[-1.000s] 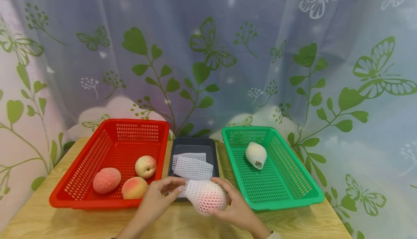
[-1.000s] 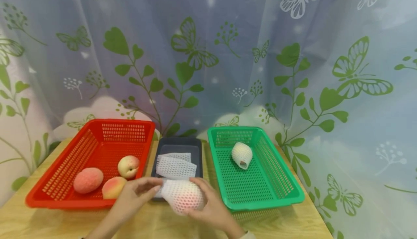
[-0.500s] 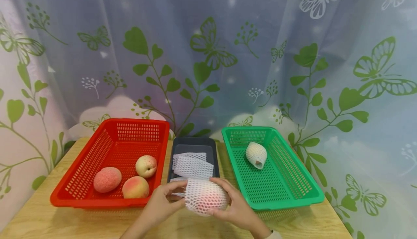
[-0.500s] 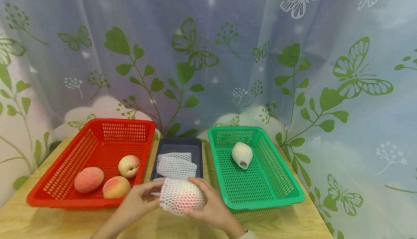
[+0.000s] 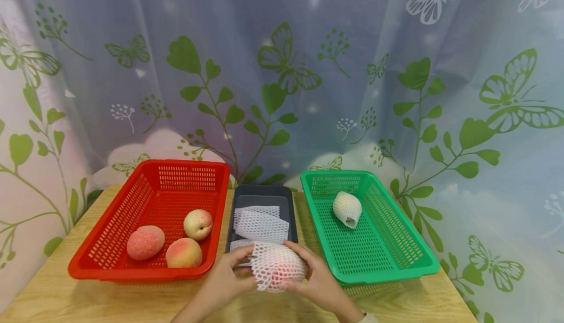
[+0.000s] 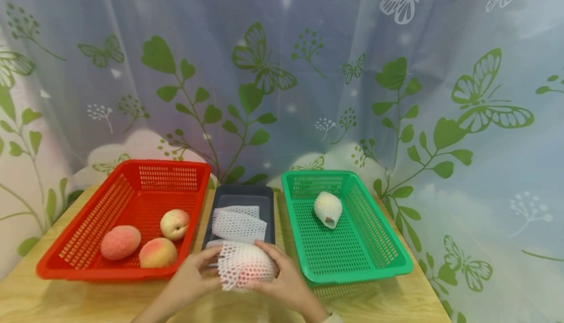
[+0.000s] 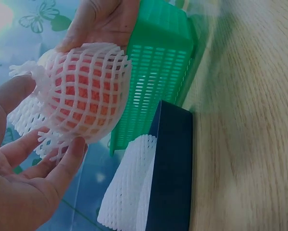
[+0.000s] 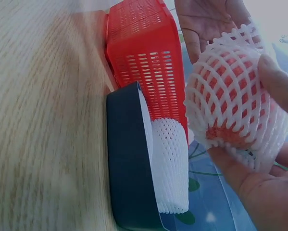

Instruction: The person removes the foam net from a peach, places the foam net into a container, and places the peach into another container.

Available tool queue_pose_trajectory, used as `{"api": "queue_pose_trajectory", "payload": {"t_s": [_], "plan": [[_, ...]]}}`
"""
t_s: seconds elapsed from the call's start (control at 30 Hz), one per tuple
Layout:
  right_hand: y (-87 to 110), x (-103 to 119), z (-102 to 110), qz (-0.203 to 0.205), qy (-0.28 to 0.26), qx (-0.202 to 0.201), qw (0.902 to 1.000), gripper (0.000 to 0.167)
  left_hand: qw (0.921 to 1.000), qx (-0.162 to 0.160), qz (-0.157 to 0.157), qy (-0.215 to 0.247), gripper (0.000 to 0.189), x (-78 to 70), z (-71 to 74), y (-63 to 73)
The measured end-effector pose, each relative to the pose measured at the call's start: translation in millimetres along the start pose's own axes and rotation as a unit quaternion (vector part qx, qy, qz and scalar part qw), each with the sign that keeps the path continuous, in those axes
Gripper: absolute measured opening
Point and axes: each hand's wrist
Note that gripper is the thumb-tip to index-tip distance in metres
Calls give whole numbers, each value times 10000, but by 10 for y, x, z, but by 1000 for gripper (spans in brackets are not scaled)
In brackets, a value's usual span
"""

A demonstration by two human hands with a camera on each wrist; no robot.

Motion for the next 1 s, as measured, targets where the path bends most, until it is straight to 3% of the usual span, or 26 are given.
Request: {"api": "queue_pose_trajectory", "payload": {"t_s": [0.17,0.5,0.8,1.0], "plan": [[22,-26,-3,-292,-378,-204,9987,70,9996,-189,120,-167,52,18,-30,-1],[20,-23,-29,-747,-381,-741,9937,62,9982,-346,317,-365,54,33,-48,-5],[24,-20,-54,-575,-343,-958,9931,48,9967,-444,143,-660,55,78,-59,14],[33,-38,-58,-322,-385,-992,9938,43,9978,-332,154,-561,55,105,-60,21]]}}
Point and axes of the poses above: each hand's wrist, its own y-axis away from the middle knuckle, its own z-axis out of the back of the hand, x = y × z, and after that the axes turned 7 degrees about z, right-handed
